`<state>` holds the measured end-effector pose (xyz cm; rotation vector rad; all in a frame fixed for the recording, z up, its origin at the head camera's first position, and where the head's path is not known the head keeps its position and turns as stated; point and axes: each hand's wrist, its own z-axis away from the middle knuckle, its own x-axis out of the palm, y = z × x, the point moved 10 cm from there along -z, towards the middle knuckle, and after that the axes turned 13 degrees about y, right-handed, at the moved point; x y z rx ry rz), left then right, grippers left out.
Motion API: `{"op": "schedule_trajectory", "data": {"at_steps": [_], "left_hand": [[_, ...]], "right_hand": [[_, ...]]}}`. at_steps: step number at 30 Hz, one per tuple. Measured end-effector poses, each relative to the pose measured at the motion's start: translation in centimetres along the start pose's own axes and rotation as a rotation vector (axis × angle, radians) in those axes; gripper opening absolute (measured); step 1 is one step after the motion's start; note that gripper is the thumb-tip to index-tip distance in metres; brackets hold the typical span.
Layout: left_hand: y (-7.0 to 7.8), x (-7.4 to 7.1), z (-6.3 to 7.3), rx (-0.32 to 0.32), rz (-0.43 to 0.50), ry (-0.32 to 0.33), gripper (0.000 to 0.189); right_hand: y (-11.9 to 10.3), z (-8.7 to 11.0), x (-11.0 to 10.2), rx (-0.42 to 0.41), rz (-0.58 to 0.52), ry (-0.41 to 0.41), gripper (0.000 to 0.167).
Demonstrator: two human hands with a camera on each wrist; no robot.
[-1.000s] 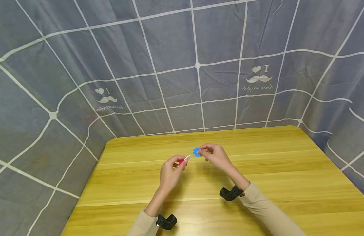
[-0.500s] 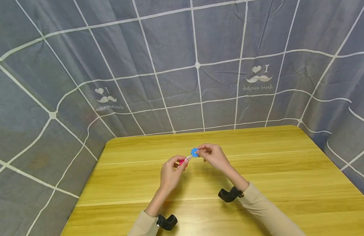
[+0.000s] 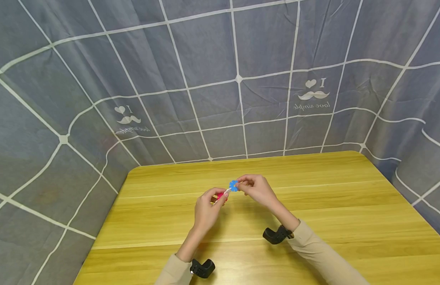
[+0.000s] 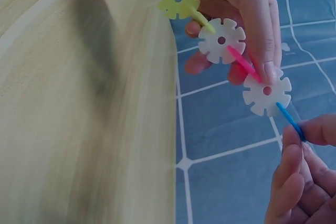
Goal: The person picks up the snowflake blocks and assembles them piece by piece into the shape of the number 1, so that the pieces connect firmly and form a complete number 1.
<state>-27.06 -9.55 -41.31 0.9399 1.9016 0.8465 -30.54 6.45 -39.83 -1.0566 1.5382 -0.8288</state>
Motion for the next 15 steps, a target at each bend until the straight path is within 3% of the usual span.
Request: {"op": "schedule_trajectory", "data": {"at_steps": [4, 10, 15], "left_hand": [[0.4, 0.2, 0.2, 0.04, -0.021, -0.002, 0.014], [1.2, 0.3, 0.5, 0.109, -0.051, 0.01, 0.012], [1.8, 0.2, 0.6, 0.139, -0.053, 0.038, 0.01]], "right_hand": [[-0.2, -0.2, 0.0, 0.001, 0.022, -0.018, 0.02], [-0.2, -0.6, 0.0, 0.046, 0.075, -0.113, 0.021], [-0.5, -0.7, -0.2, 0.07, 0.055, -0.152, 0.022]]}}
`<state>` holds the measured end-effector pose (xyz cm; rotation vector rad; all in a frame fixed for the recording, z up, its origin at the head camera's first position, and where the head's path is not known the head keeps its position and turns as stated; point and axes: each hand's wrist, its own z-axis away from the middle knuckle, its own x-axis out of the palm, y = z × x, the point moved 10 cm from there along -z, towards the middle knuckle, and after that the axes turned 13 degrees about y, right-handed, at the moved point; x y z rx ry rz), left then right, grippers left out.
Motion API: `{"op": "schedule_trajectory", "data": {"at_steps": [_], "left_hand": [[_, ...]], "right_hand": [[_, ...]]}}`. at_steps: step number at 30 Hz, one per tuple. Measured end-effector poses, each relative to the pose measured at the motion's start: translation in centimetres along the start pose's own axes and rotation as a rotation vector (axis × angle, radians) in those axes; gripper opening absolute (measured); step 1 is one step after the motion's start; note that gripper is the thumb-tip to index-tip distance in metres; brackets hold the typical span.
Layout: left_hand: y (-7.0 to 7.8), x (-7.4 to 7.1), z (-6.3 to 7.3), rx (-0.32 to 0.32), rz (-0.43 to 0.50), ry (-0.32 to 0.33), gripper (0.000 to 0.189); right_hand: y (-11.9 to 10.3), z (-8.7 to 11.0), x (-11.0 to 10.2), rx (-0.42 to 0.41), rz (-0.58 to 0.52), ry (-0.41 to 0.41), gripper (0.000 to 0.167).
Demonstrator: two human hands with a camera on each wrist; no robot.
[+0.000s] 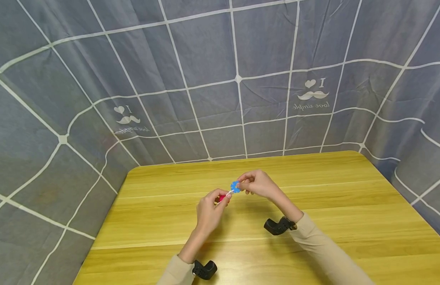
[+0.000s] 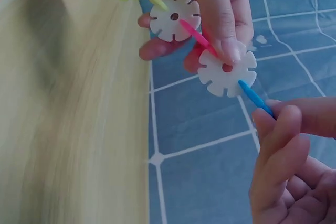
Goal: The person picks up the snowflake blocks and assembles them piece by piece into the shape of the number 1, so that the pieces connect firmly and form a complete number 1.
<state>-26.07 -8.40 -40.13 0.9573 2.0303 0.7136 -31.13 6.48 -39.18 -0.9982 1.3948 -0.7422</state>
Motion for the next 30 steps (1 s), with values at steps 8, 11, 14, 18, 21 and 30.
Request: {"op": "schedule_trajectory", "data": {"at_steps": [8, 11, 14, 18, 21, 30], "left_hand": [[0.5, -0.4, -0.2, 0.034, 0.005, 0.047, 0.011], [0.6, -0.3, -0.1, 0.059, 0.002, 0.04, 0.01], [0.8, -0.1, 0.0, 0.088, -0.003, 0.034, 0.011], [1.0, 0.0, 0.0, 0.106, 0.003, 0.036, 0.012], [1.0, 0.0, 0.1, 0.098, 0.011, 0.046, 0.012], [1.9, 0.2, 0.0, 0.164, -0.054, 0.04, 0.012]], "right_hand": [[0.3, 0.6, -0.2, 0.024, -0.14, 0.078, 0.022], [0.7, 0.8, -0.1, 0.036, -0.143, 0.074, 0.021], [0.9, 0.9, -0.2, 0.049, -0.127, 0.064, 0.019], [0.8, 0.9, -0.3, 0.056, -0.102, 0.05, 0.017], [0.7, 0.9, -0.3, 0.066, -0.107, 0.044, 0.016], [1.9, 1.0, -0.2, 0.134, -0.167, 0.035, 0.017]]}}
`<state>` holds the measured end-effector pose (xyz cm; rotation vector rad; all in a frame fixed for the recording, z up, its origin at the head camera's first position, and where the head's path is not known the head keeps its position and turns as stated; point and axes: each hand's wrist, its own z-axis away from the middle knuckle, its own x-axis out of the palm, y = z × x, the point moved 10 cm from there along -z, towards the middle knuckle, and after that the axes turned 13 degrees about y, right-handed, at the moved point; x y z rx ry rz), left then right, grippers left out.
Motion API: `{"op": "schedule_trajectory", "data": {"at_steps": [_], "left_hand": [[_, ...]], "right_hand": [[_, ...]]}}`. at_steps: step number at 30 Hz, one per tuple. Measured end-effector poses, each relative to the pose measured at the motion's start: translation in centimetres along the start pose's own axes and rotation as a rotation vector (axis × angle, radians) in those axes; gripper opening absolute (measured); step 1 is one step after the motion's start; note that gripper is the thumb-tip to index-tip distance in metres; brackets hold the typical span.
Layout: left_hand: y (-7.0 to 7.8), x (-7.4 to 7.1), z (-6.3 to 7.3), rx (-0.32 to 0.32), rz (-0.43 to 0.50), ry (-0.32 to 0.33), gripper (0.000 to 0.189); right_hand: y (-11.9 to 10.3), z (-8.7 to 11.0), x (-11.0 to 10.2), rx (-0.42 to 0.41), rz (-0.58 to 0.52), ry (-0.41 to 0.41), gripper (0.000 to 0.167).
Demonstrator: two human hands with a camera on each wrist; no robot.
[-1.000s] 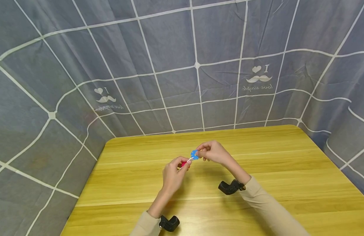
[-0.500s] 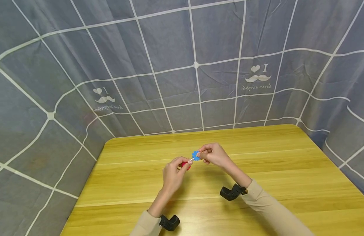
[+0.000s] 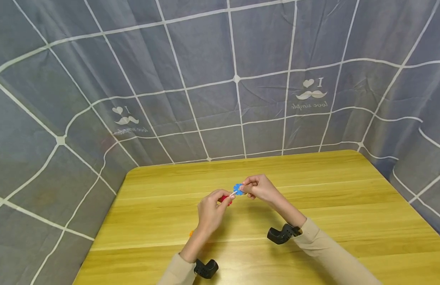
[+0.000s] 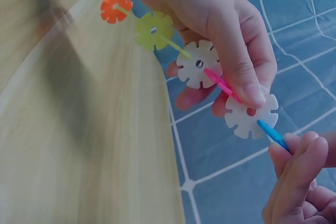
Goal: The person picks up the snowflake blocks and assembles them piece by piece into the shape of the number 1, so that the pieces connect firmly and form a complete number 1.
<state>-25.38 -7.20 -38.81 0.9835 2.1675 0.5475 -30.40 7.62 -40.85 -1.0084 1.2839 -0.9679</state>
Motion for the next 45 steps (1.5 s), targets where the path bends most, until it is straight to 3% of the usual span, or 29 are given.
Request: {"op": "schedule_trajectory", "data": {"at_steps": [5, 15, 26, 34, 42, 45], "left_hand": [[-0.2, 0.4, -0.3, -0.05, 0.011, -0.033, 0.013], [-2.1, 1.0, -0.4, -0.299, 0.151, -0.074, 0.018], [-2.8, 1.4, -0.4, -0.354, 0.206, -0.105, 0.022], [-2.6, 2.2, 0.0, -0.426, 0.324, -0.221, 0.024], [-0.3, 1.6, -0.1, -0.478, 0.385, -0.336, 0.034], [-0.8, 2.1, 0.4, -0.519, 0.43, -0.37, 0.04]], "right_hand": [[0.4, -0.3, -0.3, 0.021, -0.011, 0.003, 0.022], [1.1, -0.8, -0.1, 0.057, -0.076, 0.012, 0.033], [1.4, -1.0, 0.4, 0.037, -0.068, 0.018, 0.032], [1.4, -1.2, 0.0, 0.055, -0.061, 0.047, 0.03], [1.8, -1.5, -0.8, 0.087, -0.053, 0.055, 0.034], [2.0, -1.7, -1.2, 0.096, -0.06, 0.06, 0.035]]}}
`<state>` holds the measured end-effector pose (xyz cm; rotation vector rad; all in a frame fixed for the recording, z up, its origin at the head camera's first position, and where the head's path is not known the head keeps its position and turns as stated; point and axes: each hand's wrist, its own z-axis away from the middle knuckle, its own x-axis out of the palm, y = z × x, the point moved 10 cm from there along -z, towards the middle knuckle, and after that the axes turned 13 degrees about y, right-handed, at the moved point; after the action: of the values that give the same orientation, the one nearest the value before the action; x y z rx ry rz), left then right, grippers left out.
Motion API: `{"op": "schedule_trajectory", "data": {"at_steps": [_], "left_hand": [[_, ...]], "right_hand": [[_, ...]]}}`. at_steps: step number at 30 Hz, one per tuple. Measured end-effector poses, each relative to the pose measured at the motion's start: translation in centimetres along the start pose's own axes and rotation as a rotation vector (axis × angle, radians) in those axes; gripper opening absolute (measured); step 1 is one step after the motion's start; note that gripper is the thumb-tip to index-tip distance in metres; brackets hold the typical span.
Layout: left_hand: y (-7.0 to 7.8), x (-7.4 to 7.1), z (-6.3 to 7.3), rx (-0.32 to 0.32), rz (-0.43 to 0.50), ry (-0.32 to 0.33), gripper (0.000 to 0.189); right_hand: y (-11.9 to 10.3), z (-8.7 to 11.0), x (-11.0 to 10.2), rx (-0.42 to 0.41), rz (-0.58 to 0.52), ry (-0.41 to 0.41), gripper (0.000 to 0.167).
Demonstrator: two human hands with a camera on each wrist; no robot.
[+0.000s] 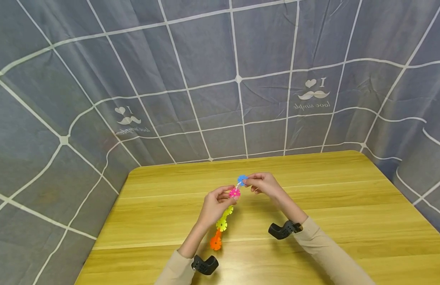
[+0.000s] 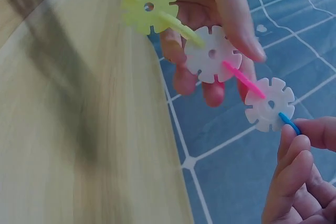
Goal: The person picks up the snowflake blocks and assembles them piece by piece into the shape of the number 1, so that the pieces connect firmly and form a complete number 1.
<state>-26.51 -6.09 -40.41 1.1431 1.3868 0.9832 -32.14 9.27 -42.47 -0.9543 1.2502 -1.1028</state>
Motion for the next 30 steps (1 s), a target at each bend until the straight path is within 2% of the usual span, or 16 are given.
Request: {"op": "schedule_trajectory", "data": {"at_steps": [6, 12, 17, 21, 26, 30], "left_hand": [[-2.6, 0.9, -0.6, -0.065, 0.067, -0.106, 0.049], [-3.6, 1.4, -0.4, -0.106, 0.096, -0.2, 0.049], [-4.3, 1.6, -0.1, -0.127, 0.098, -0.23, 0.043], [-5.1, 1.6, 0.0, -0.163, 0.096, -0.206, 0.036], [-6.6, 1.3, 0.1, -0.219, 0.074, -0.132, 0.03], [-7.4, 1.6, 0.3, -0.24, 0.053, -0.106, 0.03]], "right_hand": [[0.4, -0.4, -0.6, 0.016, -0.01, -0.013, 0.036], [0.9, -0.5, -1.1, 0.03, -0.017, -0.014, 0.036], [1.3, -0.8, -1.4, 0.032, -0.028, -0.017, 0.035], [1.8, -1.2, -1.5, 0.042, -0.029, -0.02, 0.034], [2.4, -1.8, -1.8, 0.063, -0.019, -0.021, 0.034], [2.7, -2.1, -1.9, 0.067, 0.0, -0.039, 0.037]]}}
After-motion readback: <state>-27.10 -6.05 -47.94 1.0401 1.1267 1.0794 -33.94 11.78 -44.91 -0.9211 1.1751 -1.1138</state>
